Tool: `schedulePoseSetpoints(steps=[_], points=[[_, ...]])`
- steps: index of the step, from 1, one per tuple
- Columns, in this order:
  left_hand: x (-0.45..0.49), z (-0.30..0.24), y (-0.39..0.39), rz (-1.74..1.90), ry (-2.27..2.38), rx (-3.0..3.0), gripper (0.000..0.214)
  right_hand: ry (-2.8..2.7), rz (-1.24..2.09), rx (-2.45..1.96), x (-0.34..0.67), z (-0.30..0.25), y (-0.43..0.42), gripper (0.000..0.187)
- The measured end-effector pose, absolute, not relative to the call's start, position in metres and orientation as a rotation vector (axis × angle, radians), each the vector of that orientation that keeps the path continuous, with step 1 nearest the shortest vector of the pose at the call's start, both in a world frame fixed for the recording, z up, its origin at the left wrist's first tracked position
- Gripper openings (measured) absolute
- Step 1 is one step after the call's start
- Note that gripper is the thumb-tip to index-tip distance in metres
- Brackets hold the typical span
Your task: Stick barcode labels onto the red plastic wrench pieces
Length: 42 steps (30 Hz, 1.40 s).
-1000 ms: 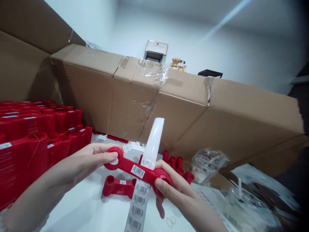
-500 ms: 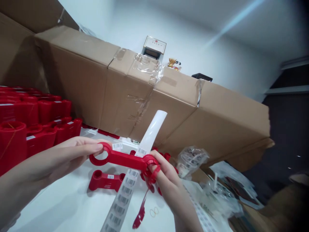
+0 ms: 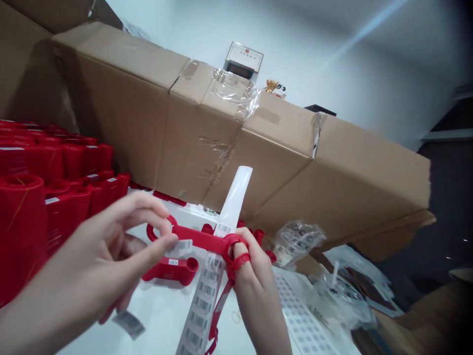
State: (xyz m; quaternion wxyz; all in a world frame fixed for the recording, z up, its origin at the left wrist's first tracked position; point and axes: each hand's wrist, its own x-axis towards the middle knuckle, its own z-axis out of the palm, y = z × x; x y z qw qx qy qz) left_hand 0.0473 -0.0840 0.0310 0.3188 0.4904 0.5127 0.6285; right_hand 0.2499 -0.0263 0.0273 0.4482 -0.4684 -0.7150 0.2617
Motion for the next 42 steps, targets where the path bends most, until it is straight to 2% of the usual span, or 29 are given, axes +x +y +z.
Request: schedulePoseSetpoints(steps=[3,7,16,20,30,42], points=[[0.056,0.025,-0.077,1.537,1.294,1.312,0.034,-1.785,0.679,-1.154,0.247,0.028,-0.031,0.032],[0.054,0.018,-0.067,1.522,1.282,1.369,0.039,-1.791,0.668,-1.135,0.244,0.027,-0.035,0.033],[0.057,0.027,-0.069,1.511,1.376,1.338,0.036,-1.8,0.723,-1.114,0.244,0.024,-0.034,0.033],[0.053,0.026,-0.066,1.447,1.366,1.356,0.042,-1.806,0.744,-1.104,0.244,0.023,-0.034,0.035],[0.057,0.031,-0.07,1.448,1.394,1.347,0.035,-1.792,0.794,-1.09,0.243,0.024,-0.036,0.035],[0.056,0.025,-0.063,1.48,1.356,1.43,0.033,-1.83,0.678,-1.11,0.242,0.023,-0.037,0.034]])
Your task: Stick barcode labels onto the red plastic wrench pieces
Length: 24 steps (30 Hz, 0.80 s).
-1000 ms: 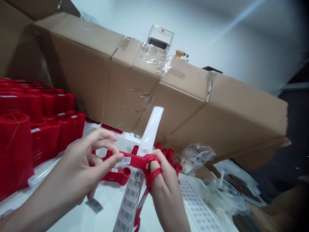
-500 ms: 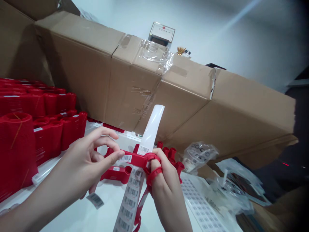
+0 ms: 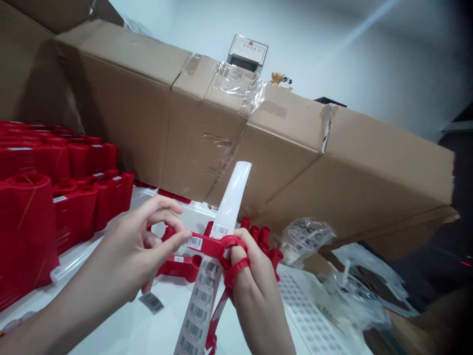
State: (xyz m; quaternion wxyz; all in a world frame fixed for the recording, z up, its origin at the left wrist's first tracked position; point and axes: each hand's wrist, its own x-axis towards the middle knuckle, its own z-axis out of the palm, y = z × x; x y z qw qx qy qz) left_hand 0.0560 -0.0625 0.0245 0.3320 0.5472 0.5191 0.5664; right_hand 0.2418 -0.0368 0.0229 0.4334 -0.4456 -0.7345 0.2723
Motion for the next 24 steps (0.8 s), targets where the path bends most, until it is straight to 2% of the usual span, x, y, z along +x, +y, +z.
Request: schedulePoseSetpoints(steps=[8,11,15,21,24], points=[[0.058,0.009,-0.052,1.513,1.463,1.594,0.024,-1.846,0.704,-1.095,0.241,0.024,-0.037,0.032],[0.056,0.001,-0.043,1.484,1.806,1.804,0.033,-1.81,0.755,-1.112,0.241,0.024,-0.031,0.029],[0.058,-0.002,-0.035,1.233,2.242,1.949,0.049,-1.759,0.741,-1.128,0.241,0.023,-0.027,0.029],[0.06,0.005,-0.038,1.177,1.934,1.833,0.081,-1.755,0.632,-1.091,0.234,0.02,-0.034,0.03],[0.053,0.011,-0.04,1.198,1.751,1.756,0.075,-1.769,0.614,-1.082,0.235,0.02,-0.035,0.03]])
